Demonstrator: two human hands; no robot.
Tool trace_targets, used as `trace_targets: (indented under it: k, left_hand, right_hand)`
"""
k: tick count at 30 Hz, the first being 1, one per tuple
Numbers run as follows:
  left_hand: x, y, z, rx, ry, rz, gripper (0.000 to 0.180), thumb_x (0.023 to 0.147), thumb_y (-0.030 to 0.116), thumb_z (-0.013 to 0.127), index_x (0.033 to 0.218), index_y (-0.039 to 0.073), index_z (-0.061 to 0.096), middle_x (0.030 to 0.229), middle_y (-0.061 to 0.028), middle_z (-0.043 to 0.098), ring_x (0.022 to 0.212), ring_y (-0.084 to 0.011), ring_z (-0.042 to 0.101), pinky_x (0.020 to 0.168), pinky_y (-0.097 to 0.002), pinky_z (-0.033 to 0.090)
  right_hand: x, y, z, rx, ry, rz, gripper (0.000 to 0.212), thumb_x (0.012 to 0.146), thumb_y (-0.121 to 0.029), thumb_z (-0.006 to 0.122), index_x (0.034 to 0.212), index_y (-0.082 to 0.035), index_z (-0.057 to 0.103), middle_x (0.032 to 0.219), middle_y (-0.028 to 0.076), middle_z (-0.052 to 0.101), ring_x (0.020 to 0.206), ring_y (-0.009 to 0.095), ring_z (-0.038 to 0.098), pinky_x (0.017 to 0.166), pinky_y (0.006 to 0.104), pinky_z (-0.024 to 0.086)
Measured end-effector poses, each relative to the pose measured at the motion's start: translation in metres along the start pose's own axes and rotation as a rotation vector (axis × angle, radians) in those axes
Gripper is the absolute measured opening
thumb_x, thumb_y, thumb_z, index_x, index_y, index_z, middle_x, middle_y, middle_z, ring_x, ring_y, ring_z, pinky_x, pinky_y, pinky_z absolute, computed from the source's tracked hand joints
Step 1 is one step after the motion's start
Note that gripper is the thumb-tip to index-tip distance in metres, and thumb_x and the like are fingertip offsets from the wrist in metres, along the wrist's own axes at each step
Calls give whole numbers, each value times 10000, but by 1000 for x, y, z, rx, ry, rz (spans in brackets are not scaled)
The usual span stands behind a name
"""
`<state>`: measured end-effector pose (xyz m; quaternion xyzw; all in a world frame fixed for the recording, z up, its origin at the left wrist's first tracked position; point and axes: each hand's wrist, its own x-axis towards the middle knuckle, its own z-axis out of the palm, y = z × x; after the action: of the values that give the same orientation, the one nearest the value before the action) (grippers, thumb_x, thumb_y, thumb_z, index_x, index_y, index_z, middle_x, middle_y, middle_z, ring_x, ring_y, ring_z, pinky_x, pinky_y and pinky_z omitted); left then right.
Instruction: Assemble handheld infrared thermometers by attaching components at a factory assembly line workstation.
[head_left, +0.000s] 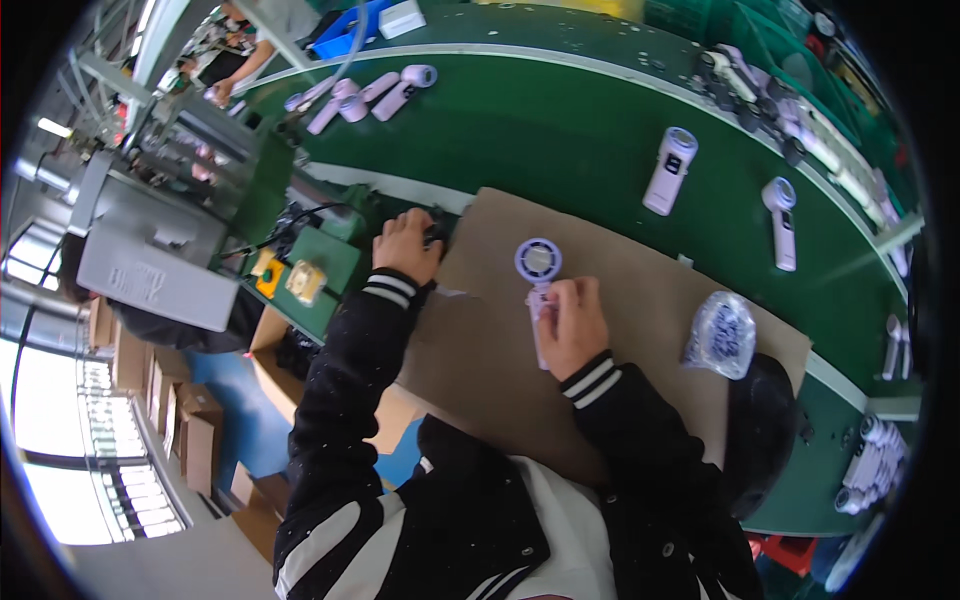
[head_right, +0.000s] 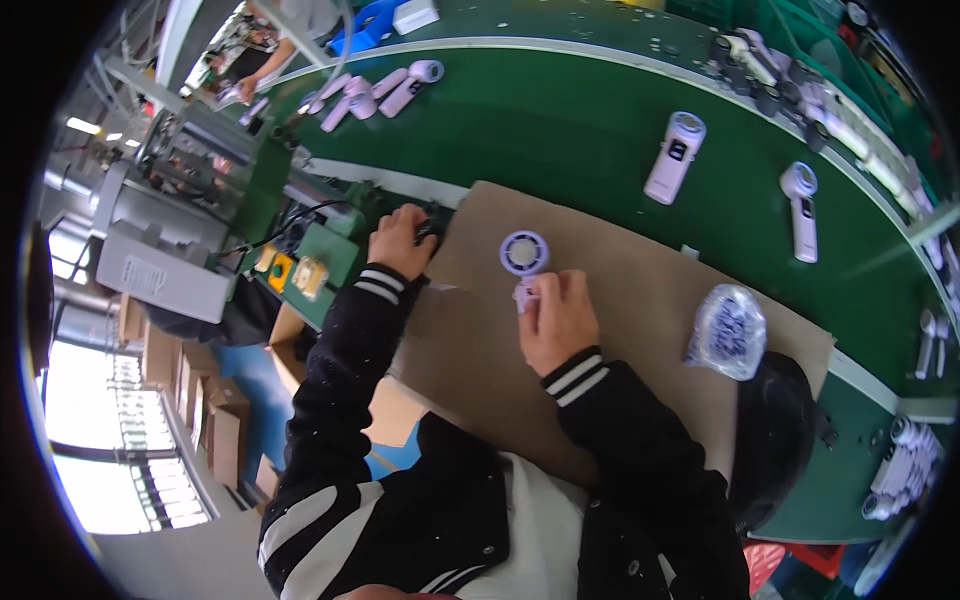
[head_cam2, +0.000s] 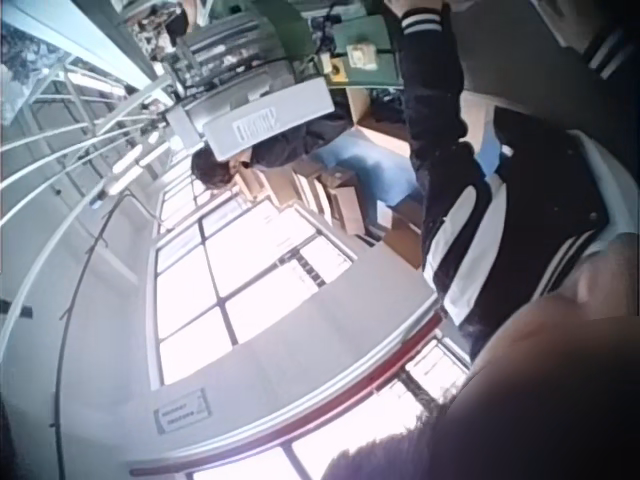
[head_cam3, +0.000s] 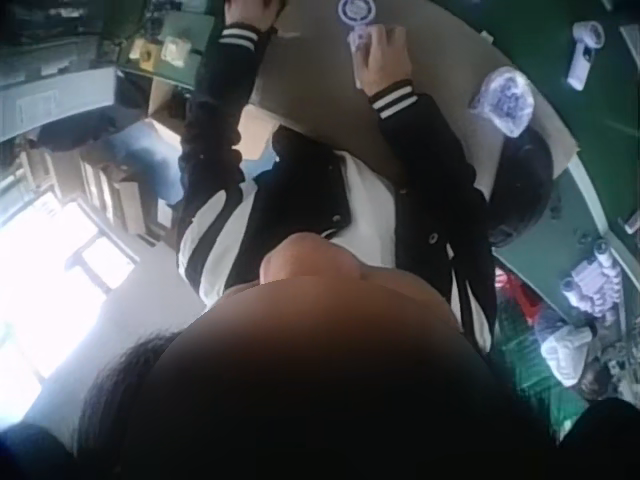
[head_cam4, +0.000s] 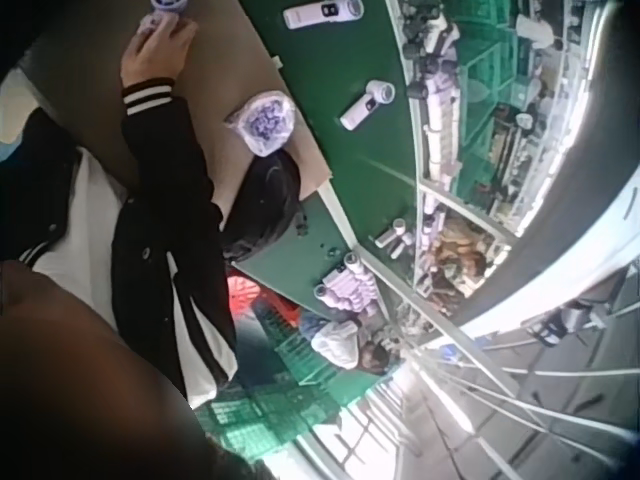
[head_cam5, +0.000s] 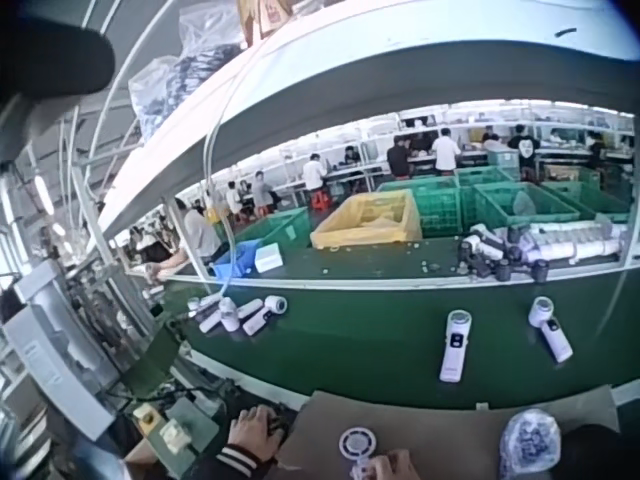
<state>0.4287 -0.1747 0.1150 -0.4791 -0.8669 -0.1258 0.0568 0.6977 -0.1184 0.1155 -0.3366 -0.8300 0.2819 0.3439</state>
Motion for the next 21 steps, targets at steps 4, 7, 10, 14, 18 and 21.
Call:
trace_targets:
  k: [4,7,10,14,18,21]
  left_hand:
    - [-5,-2,-7,-130,51,36,237,742,159,630,960,112,552,897,-63,615,798,-280,571,709,-386,438]
    - [-11,2,-23,-203,92,43,211,745,93,625,950,100,573,861,-62,625,708,-262,585,662,-357,456]
    - [-38,30,-34,-608,120,30,239,779,8,599,1009,70,589,871,-57,619,680,-192,552,650,-292,447]
    - [-72,69,-44,-921,116,35,272,806,-49,579,1059,48,598,873,-49,610,666,-139,523,644,-244,435]
    - [-114,112,-29,-1116,-28,110,289,824,-52,571,1097,40,597,853,-32,588,680,-114,494,656,-224,415]
    - [-109,120,-21,-1188,-68,61,287,828,-55,565,1098,39,597,839,-37,571,683,-118,489,656,-224,413]
  right_hand:
    - [-6,-2,5,-51,72,-5,266,738,-22,570,978,-70,465,974,144,459,762,292,505,672,364,446]
    - [0,-4,8,-70,114,-23,285,735,-32,580,988,-70,457,974,145,456,755,294,505,666,364,445]
    - [1,3,0,112,159,10,258,747,-51,614,968,-63,482,920,109,482,726,248,499,640,328,435]
    - [10,6,-17,293,105,-7,210,757,-54,636,927,-52,512,853,74,511,681,209,490,610,298,422]
    - [14,14,-34,508,-276,-93,88,767,-14,637,817,-23,565,728,35,557,577,175,470,560,273,399]
    - [18,15,-38,428,-276,-100,81,767,-16,632,789,-25,555,704,38,549,563,180,463,547,284,391]
